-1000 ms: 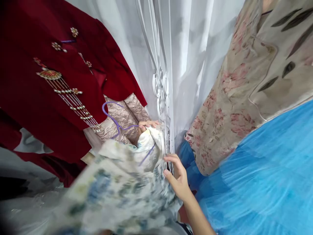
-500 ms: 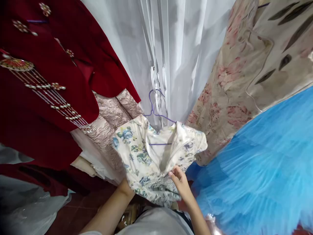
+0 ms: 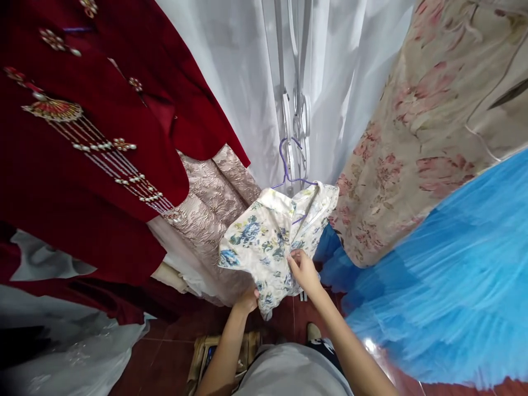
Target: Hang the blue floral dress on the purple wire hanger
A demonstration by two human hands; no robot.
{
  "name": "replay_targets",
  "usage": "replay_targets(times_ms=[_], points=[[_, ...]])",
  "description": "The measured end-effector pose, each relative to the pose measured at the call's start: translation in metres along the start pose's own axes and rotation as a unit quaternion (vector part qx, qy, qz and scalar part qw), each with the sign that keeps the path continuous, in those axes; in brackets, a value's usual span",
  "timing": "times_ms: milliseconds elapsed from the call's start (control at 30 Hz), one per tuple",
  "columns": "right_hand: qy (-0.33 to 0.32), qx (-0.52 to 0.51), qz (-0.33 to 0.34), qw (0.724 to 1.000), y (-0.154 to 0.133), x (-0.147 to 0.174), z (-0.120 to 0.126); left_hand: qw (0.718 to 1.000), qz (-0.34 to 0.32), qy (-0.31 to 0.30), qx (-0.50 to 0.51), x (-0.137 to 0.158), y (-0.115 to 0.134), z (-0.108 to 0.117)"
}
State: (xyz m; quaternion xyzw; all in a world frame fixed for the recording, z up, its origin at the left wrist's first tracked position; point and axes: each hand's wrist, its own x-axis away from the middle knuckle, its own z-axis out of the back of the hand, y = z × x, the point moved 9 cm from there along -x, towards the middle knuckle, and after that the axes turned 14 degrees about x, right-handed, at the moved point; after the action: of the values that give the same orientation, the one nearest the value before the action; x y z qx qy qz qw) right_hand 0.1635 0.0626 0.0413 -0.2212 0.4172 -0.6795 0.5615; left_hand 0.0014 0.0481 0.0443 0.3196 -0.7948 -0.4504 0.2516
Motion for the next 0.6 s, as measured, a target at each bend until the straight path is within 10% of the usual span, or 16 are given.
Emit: replay_targets(times_ms=[233,367,433,600], points=[[0.027,0.037,-0.028,0.999,-0.008,0.014,-0.002,0.946,-0.121,0.239,-0.181,0.018,0.015,0.051],[0.030,0.102,-0.008,0.994,-0.019,0.038,0.012,0.805,-0.344,0.423,-0.234,0.058,0.055,0.078],[0.018,0.160,0.044,0.986,-0.035,0.048,0.019,0.775,-0.416,0.375,-0.293,0.062,0.063,0.057],[-0.055,0.320,0.258,0.910,-0.091,0.056,0.022,0.856,-0.338,0.122,-0.371,0.019,0.034,-0.025]])
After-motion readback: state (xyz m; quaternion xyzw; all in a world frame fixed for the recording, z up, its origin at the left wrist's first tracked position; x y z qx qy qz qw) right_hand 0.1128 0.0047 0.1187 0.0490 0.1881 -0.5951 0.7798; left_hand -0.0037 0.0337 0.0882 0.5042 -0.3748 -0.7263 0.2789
